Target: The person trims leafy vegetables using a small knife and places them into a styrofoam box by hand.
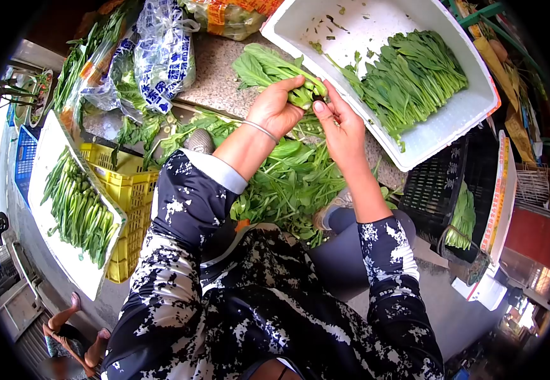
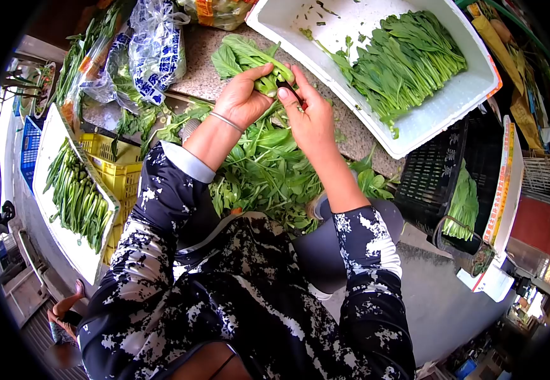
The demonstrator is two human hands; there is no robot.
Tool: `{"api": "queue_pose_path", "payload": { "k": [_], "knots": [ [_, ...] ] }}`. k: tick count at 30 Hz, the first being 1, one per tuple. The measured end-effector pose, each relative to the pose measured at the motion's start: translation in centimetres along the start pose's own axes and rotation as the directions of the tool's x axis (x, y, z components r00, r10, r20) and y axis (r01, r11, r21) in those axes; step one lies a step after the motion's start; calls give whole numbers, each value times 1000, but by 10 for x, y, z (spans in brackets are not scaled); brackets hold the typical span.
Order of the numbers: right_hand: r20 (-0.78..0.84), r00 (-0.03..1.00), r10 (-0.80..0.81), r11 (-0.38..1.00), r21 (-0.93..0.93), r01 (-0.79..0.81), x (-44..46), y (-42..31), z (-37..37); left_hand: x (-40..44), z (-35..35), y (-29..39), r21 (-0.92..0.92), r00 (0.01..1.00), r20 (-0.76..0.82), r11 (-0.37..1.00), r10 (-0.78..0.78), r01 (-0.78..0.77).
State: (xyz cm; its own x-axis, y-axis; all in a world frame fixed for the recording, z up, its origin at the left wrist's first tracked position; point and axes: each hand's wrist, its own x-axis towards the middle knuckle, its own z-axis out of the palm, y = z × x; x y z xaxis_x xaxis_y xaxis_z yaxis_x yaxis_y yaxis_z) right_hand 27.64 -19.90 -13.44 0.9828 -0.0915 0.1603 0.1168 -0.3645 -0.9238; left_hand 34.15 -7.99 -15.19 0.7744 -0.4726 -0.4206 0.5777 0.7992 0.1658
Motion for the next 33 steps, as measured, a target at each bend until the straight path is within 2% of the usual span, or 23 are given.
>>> {"api": "queue_pose_path", "payload": {
  "k": [4, 9, 14, 16, 18, 19, 20, 21, 22, 23, 24, 26, 27, 28, 30, 32, 33],
  "knots": [
    [-15, 999, -43, 999, -23, 42, 3, -2, 0, -3, 2, 0, 15, 1000, -22, 1000, 20, -20],
    [-73, 997, -17, 1000, 2, 17, 5, 7, 1, -4, 0, -1, 80, 999, -47, 997, 11, -7],
    [-104, 994, -22, 999, 46, 27, 6, 13, 2, -4, 1, -1, 53, 999, -35, 999, -2, 4],
    [-36, 971, 235, 883, 426, -198, 8, 13, 1, -5, 4, -1, 56, 1000, -16, 998, -12, 13],
    [5, 930, 367, 812, 486, -323, 9, 8, -1, -6, 6, -2, 61, 1000, -23, 998, -6, 7],
    [-117, 980, 164, 946, 301, -122, 10, 13, 1, -4, 3, -2, 64, 1000, -1, 998, 5, -5],
    [-190, 979, -68, 993, 83, 85, 11, 16, 2, -3, 2, -2, 62, 1000, -2, 998, 7, -7],
    [-187, 980, -67, 993, 83, 84, 13, 11, -1, -2, -1, -1, 55, 998, -65, 998, 11, -7],
    [-281, 960, 3, 1000, -11, -7, 18, 2, -8, -2, -2, 0, 48, 992, -129, 999, 15, -9],
    [-378, 924, 62, 990, -95, -106, 20, -2, -15, -2, -3, 2, 45, 991, -131, 999, 18, -12],
    [-375, 925, 62, 990, -94, -105, 21, 1, -20, -3, -3, 4, 3, 993, -115, 1000, 7, -7],
    [-342, 938, -56, 987, -162, 0, 22, 12, -28, -2, -3, 12, -30, 996, -93, 1000, 2, -5],
    [-246, 967, 70, 966, -224, -127, 17, 14, -31, -1, -5, 18, -95, 998, -61, 995, 20, -26],
    [-244, 967, 69, 967, -221, -125, 11, 19, -25, -2, -3, 22, -161, 999, -33, 986, 40, -45],
    [-132, 963, 235, 964, -94, -248, -1, 35, -7, -1, -2, 27, -189, 994, -75, 977, 81, -94],
    [-79, 996, -30, 973, -231, 11, -4, 46, -1, 2, -7, 33, -189, 992, 12, 974, 125, -120],
    [-6, 997, 77, 992, -98, -77, -9, 11, 6, -1, 1, 30, -142, 979, -77, 969, 191, -200]
  ]
}}
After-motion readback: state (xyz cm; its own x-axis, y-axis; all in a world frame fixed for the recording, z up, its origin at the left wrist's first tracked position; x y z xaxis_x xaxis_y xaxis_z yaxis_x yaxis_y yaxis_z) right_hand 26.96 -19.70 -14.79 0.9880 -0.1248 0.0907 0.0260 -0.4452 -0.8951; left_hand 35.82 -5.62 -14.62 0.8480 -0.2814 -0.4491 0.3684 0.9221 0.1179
